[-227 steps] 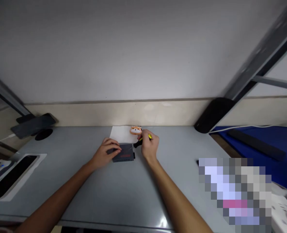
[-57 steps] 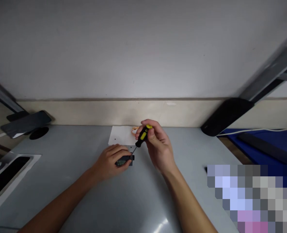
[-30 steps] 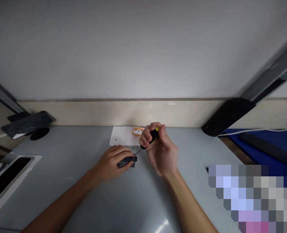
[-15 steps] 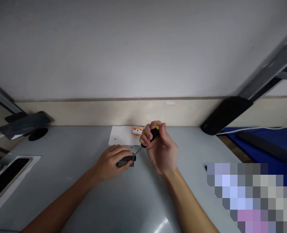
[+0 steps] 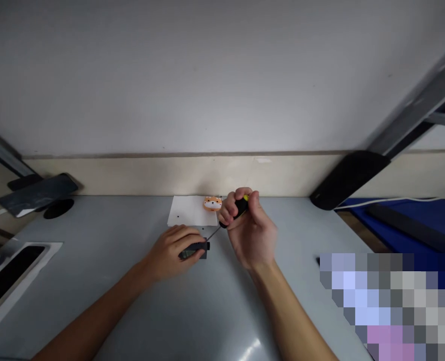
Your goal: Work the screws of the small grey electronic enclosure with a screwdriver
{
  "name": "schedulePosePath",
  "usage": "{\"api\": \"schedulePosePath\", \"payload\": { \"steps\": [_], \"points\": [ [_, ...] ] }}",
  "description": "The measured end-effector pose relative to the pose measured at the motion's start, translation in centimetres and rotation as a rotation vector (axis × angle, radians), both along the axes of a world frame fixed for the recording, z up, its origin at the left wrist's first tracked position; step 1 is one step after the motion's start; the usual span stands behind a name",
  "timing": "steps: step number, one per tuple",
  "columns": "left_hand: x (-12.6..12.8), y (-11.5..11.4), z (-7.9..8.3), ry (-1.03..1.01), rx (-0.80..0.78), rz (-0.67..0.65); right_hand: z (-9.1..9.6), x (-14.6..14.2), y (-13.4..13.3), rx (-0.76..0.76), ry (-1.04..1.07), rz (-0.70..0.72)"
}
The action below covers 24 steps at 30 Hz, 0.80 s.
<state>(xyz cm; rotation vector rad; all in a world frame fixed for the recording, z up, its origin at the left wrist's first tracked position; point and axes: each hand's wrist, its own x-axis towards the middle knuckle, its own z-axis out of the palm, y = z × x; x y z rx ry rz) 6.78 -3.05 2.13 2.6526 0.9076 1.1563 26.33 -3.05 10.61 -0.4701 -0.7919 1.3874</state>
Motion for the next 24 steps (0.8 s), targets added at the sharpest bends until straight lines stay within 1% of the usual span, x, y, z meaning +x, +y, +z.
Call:
{"api": "schedulePosePath", "payload": {
  "steps": [5,11,18,24],
  "points": [
    [-0.03,-0.04,-0.05,0.008,-0.007,0.016,-0.36,-0.26,-0.06,-0.015,0.003,0.038],
    [-0.06,-0.08,0.1,0.007,-0.007,0.015,-0.22,0.08,0.04,-0.005,0.022,0.031],
    [-0.06,-0.01,0.02,0.022,0.018,0.02,-0.19,-0.2,-0.07,-0.021,0.033,0.044],
    [-0.02,0.03,0.08,0.011,0.008,0.016,-0.1,0.16,0.1,0.01,0.016,-0.003]
  ]
}}
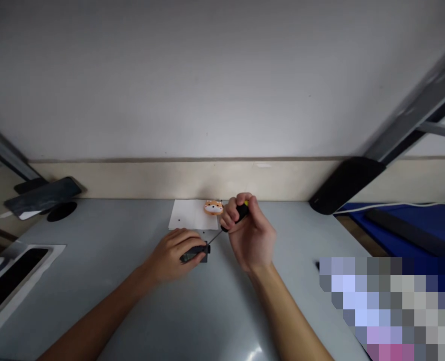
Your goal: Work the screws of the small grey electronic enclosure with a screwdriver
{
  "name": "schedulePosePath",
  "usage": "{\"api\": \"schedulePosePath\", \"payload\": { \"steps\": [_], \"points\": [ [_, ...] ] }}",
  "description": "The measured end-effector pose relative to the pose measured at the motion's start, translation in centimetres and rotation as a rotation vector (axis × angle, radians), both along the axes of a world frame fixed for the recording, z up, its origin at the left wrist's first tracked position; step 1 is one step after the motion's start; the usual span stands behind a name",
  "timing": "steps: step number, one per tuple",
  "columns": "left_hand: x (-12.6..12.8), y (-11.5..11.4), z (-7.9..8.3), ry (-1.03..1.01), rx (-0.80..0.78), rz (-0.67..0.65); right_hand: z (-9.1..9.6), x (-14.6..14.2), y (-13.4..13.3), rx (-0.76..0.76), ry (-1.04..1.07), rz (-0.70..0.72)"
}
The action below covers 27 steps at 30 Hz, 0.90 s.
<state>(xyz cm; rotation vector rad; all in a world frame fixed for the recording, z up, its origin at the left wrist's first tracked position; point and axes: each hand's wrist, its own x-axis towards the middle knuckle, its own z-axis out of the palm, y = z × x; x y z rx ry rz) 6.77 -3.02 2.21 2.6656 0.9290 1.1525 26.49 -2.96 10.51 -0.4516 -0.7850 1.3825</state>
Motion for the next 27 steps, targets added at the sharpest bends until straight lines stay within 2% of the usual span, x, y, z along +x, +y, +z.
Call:
{"api": "schedulePosePath", "payload": {
  "steps": [7,11,16,18,22,24,27],
  "points": [
    [0.0,-0.2,0.0,-0.03,-0.037,-0.009,0.0,-0.2,0.1,-0.021,0.087,0.03],
    [0.2,-0.5,0.1,-0.13,-0.089,-0.012,0.1,0.1,0.3,-0.059,0.145,0.032],
    [0.3,-0.2,1.0,-0.326,-0.344,-0.056,-0.7,1.3,1.3,-0.04,0.194,-0.051],
    [-0.2,0.6,1.1,-0.424,-0.46,0.004,-1.7,1.4,2.0,-0.025,0.166,-0.133],
    [-2.7,3.3,0.2,-0.551,-0.528,0.295,-4.6,0.8,3.8,-0.048,0.046,-0.271],
    [-4.3,4.6,-0.8,-0.46,-0.454,0.433,-6.0,0.3,4.5,-0.098,0.017,-0.264],
    [-6.0,5.8,-2.5,-0.206,-0.344,0.485,-7.4,-0.2,5.0,-0.129,-0.011,-0.255]
  ]
}}
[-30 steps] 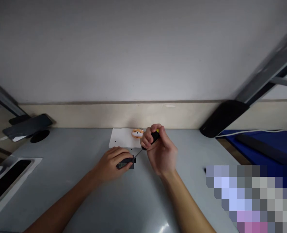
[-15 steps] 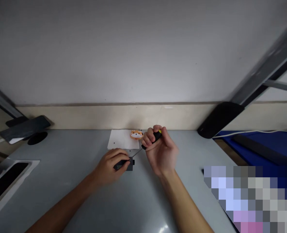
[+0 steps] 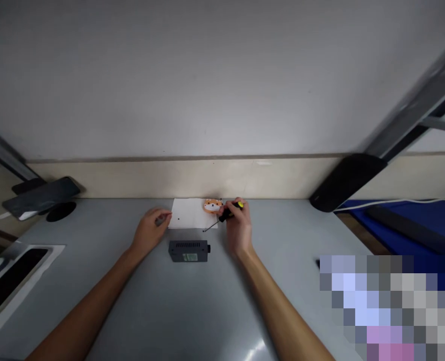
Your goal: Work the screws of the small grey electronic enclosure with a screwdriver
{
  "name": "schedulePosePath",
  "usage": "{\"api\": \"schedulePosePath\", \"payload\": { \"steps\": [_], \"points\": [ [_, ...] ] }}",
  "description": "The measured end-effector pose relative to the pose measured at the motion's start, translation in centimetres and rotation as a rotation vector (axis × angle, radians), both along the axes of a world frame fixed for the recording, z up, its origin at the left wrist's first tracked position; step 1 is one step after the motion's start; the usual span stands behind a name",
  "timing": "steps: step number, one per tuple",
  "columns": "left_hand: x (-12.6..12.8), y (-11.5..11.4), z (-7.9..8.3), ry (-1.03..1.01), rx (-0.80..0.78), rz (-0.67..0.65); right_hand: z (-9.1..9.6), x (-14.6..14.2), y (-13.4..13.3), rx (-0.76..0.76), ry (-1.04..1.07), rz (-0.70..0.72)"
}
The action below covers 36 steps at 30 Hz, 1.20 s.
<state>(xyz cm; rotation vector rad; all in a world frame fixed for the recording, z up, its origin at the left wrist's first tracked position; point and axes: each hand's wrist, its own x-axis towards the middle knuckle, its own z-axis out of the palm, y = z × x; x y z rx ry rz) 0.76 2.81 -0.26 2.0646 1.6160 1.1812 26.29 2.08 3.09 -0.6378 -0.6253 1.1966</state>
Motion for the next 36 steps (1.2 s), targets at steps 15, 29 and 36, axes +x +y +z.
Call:
{"api": "schedulePosePath", "payload": {
  "steps": [15,29,36],
  "points": [
    [-0.8,0.7,-2.3,0.277,0.073,-0.08,-2.4,-1.2,0.4,-0.012,-0.198,-0.065],
    [1.2,-0.8,-0.6,0.135,0.108,-0.379,-2.5,-2.8,-0.5,-0.061,-0.181,0.009],
    [0.6,-0.4,-0.9,0.176,0.129,-0.291,-1.8,-2.9,-0.7,-0.088,-0.114,0.004]
  ]
}}
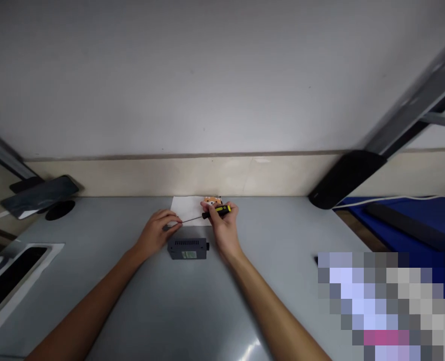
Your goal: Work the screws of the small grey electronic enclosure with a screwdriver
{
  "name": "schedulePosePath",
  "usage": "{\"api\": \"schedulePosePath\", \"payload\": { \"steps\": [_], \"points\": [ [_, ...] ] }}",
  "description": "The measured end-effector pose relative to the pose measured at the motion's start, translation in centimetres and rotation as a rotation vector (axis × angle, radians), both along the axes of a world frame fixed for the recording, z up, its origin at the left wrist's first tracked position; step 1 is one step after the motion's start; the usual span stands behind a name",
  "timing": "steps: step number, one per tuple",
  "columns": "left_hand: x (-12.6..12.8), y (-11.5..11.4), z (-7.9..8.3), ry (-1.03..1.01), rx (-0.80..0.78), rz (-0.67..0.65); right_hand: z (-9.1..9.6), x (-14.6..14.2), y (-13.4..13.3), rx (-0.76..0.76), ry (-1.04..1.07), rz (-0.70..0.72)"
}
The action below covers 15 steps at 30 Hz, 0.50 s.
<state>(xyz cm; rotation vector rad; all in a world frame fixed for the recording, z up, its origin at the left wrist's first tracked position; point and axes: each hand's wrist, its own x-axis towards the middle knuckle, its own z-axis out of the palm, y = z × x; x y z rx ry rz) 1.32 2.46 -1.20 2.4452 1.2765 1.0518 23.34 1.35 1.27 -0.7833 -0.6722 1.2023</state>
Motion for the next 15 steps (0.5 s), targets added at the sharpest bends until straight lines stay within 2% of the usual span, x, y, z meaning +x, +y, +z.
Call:
{"api": "schedulePosePath", "payload": {
  "steps": [4,8,12,15],
  "points": [
    [-0.7,0.3,-0.1,0.098,0.042,0.121,0.6,0.4,0.0,-0.023,-0.005,0.01],
    [-1.4,0.7,-0.4,0.125,0.045,0.216,2.3,1.8,0.0,-0.005,0.039,0.017],
    [-1.7,1.0,-0.9,0.098,0.015,0.246,3.9,3.4,-0.1,0.061,0.082,-0.062],
    [-1.6,1.2,-1.1,0.099,-0.004,0.235,4.0,3.7,0.0,0.076,0.088,-0.076]
  ]
}}
